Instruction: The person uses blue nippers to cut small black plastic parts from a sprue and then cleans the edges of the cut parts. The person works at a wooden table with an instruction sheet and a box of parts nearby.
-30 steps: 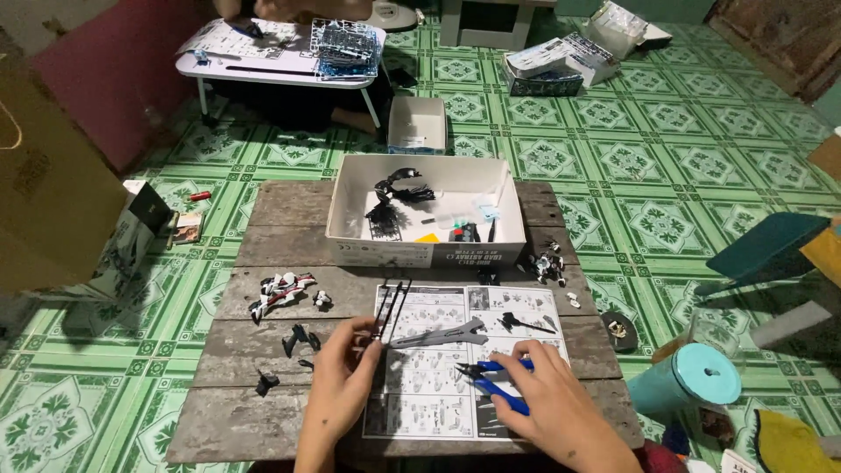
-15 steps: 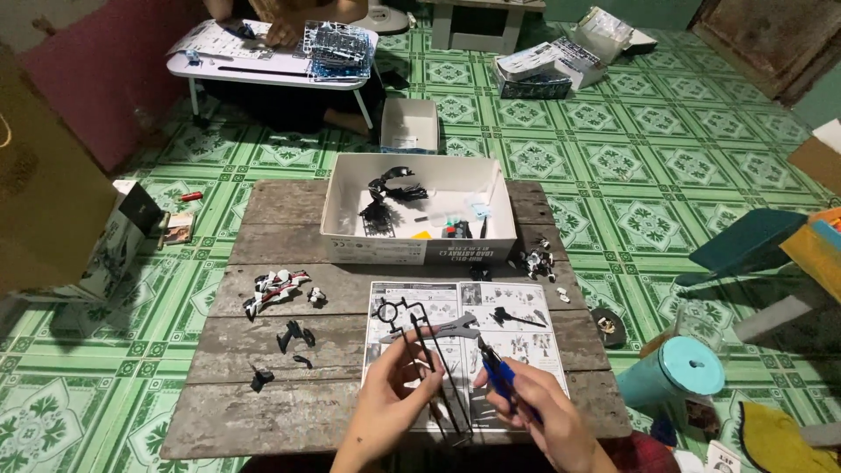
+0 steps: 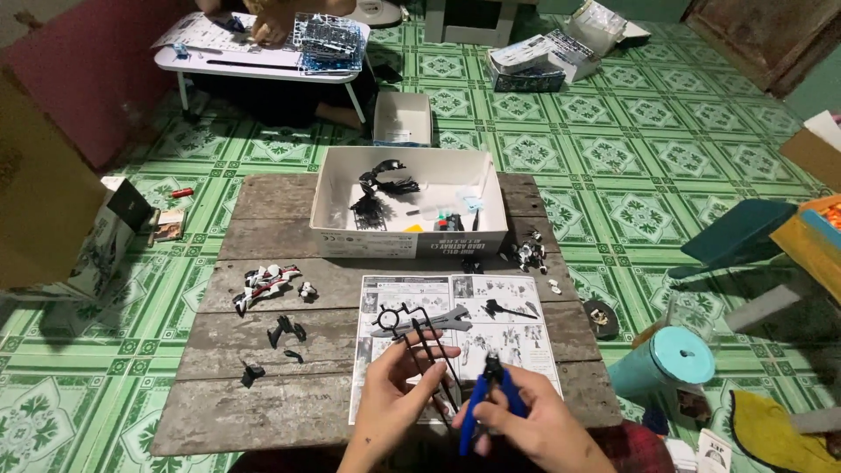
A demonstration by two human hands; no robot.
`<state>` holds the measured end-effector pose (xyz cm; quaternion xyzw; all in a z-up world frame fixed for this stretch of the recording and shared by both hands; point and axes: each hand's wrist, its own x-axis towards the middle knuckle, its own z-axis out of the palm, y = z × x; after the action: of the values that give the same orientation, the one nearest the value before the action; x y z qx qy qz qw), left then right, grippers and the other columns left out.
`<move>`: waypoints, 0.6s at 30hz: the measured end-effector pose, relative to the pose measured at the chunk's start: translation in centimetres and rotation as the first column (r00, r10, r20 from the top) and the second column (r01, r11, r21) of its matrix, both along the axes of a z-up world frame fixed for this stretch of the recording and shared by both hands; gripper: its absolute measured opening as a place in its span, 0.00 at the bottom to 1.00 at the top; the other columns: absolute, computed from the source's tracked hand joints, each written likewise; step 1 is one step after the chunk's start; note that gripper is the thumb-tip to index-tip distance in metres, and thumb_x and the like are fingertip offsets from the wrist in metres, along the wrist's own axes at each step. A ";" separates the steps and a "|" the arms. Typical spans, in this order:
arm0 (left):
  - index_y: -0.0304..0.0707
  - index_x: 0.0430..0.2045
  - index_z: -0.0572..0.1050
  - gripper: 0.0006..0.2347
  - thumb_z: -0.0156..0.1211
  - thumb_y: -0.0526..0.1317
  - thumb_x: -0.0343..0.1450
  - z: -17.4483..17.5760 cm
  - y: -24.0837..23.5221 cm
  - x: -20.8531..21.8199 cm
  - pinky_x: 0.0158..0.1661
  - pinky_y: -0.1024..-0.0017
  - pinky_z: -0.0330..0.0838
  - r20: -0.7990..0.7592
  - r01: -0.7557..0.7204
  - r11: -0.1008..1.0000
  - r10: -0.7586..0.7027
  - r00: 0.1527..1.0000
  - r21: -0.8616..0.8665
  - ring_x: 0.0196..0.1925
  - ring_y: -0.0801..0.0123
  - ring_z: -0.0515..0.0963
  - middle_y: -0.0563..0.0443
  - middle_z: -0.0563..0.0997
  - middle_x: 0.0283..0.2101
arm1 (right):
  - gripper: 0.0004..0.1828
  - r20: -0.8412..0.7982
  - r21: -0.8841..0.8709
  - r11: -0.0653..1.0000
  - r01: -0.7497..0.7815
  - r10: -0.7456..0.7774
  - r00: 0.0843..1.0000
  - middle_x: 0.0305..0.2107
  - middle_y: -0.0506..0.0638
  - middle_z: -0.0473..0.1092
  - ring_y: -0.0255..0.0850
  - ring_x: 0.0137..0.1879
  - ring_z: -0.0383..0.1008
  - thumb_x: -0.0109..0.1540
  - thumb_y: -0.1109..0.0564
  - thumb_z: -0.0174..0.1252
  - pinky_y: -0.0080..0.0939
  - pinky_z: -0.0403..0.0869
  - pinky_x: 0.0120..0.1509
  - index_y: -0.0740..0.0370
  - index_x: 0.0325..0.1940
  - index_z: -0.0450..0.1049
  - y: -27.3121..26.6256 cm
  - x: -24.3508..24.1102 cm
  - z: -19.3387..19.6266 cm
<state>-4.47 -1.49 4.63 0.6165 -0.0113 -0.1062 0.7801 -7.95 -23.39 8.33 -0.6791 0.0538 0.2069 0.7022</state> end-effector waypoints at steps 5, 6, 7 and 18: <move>0.33 0.64 0.79 0.20 0.67 0.33 0.75 0.1 -0.4 -0.2 0.30 0.67 0.92 -0.104 0.012 0.999 -0.017 0.994 -0.041 0.39 0.61 0.92 0.37 0.96 0.52 | 0.22 -0.014 0.256 0.967 0.006 -0.003 1.000 0.33 0.75 0.86 0.65 0.40 0.92 0.66 0.60 0.71 0.60 0.91 0.52 0.61 0.33 0.60 0.8 -0.7 -0.5; 0.33 0.64 0.79 0.19 0.66 0.34 0.75 0.0 -0.3 -0.2 0.31 0.68 0.93 -0.086 0.029 0.999 -0.032 0.996 -0.033 0.40 0.61 0.92 0.37 0.96 0.52 | 0.15 -0.146 0.269 0.957 0.106 -0.068 0.987 0.36 0.76 0.84 0.69 0.43 0.91 0.67 0.63 0.67 0.66 0.90 0.58 0.68 0.52 0.69 1.2 -0.8 0.6; 0.33 0.64 0.79 0.19 0.66 0.35 0.76 -0.1 -0.2 -0.2 0.33 0.68 0.94 -0.068 0.045 0.999 -0.047 0.997 -0.024 0.41 0.61 0.93 0.37 0.96 0.51 | 0.28 -0.277 0.268 0.941 0.204 -0.128 0.952 0.38 0.77 0.82 0.73 0.46 0.89 0.67 0.65 0.63 0.71 0.88 0.64 0.74 0.72 0.77 1.6 -1.0 1.6; 0.26 0.68 0.75 0.26 0.70 0.33 0.72 -1.0 0.2 0.4 0.51 0.57 0.93 -0.094 0.004 0.951 -0.034 0.995 -0.309 0.51 0.50 0.93 0.26 0.92 0.57 | 0.32 -0.059 0.300 0.954 -0.031 0.051 0.997 0.42 0.69 0.82 0.64 0.42 0.90 0.67 0.54 0.64 0.59 0.90 0.47 0.66 0.72 0.67 -1.6 -2.3 -0.5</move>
<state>-4.12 -1.25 3.64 0.4810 0.0046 -0.1407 0.8653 -10.22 -25.03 7.80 -0.5591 0.0309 0.2494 0.7901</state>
